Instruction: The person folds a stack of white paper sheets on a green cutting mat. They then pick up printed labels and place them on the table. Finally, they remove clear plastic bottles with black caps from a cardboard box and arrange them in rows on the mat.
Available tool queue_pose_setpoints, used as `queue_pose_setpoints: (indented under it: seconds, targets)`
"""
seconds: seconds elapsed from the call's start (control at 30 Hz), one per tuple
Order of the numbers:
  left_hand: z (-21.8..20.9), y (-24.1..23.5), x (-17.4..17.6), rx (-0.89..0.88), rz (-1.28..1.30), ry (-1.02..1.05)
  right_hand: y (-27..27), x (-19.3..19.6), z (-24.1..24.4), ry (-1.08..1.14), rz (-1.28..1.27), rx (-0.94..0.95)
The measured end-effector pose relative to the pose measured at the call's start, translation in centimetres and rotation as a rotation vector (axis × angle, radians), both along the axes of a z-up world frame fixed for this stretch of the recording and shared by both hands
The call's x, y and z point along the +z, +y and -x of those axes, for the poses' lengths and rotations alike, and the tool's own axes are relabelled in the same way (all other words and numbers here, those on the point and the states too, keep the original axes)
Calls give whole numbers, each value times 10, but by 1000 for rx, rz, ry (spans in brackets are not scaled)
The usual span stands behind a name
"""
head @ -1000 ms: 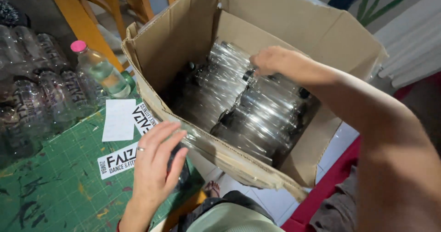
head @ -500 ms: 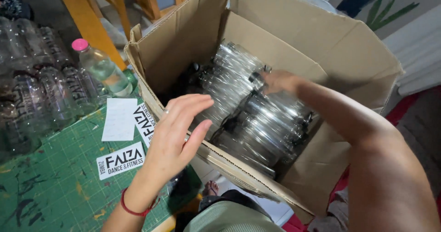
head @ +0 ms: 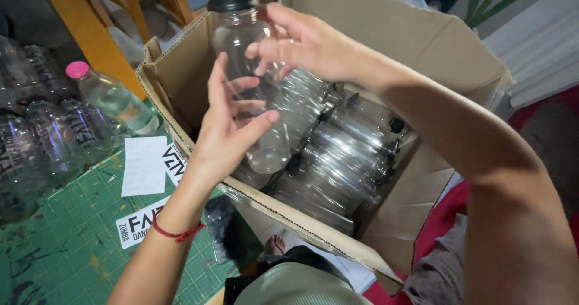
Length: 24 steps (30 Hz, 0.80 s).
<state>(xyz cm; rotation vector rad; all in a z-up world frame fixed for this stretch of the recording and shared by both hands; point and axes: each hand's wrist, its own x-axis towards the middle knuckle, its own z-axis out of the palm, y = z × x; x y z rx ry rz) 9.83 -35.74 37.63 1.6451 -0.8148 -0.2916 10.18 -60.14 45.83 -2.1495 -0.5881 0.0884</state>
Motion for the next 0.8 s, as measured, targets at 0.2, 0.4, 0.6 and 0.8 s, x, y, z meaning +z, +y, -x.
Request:
queue_pose_setpoints:
  seconds: [0.2, 0.4, 0.6, 0.8]
  targets:
    - [9, 9, -3, 129, -3, 120, -52, -78, -38, 241, 335, -299]
    - [8, 11, -5, 159, -13, 173, -95, -179, 10, 901, 894, -354]
    - [6, 10, -9, 114, 15, 161, -124, -228, 40, 1164, 895, -265]
    - [7, 9, -2, 84, 17, 196, -125, -193, 28, 1043, 959, -279]
